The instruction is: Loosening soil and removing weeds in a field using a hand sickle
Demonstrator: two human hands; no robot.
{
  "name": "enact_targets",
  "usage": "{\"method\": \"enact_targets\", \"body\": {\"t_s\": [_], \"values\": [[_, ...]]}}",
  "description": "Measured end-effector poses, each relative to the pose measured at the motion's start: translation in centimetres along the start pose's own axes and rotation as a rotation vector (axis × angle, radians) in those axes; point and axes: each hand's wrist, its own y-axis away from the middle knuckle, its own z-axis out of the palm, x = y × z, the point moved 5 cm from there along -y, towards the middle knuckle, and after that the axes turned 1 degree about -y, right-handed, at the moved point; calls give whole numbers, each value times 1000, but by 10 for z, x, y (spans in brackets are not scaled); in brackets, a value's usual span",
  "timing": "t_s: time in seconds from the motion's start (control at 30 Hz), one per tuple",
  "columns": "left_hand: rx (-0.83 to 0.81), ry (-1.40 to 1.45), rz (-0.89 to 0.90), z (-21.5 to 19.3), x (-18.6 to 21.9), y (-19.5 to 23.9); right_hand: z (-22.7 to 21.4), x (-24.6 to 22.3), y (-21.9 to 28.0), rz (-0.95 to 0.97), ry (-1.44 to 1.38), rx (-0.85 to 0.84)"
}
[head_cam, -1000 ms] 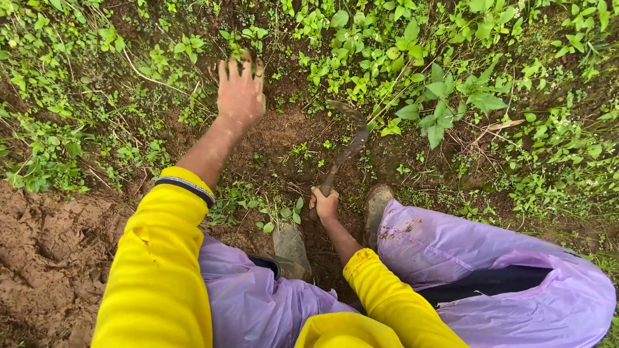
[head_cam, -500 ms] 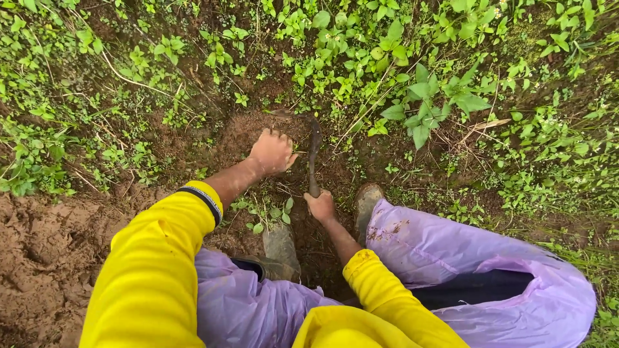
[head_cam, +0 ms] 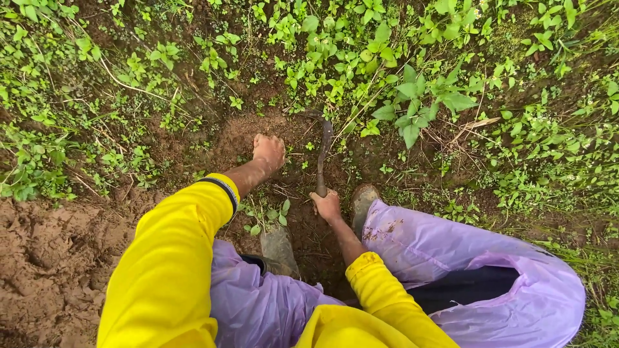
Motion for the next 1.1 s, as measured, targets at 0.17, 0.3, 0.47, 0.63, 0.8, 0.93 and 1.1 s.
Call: {"method": "enact_targets", "body": {"t_s": [0.17, 0.3, 0.47, 0.63, 0.8, 0.93, 1.1], "values": [[61, 60, 64, 22, 8, -25, -1, 1, 1, -10, -6, -3], [87, 302, 10, 49, 4, -47, -2, -7, 4, -14, -5, -4], [119, 407, 8, 37, -10, -28, -4, -6, 4, -7, -5, -14], [-12, 408, 155, -2, -34, 12, 0, 1, 2, 12, -46, 8], [171, 256, 176, -10, -44, 47, 8, 11, -4, 28, -77, 21], [84, 322, 164, -59, -43, 59, 4, 11, -4, 18, -79, 22], [52, 190, 82, -69, -25, 18, -4, 22, -14, 6, -11, 2]]}}
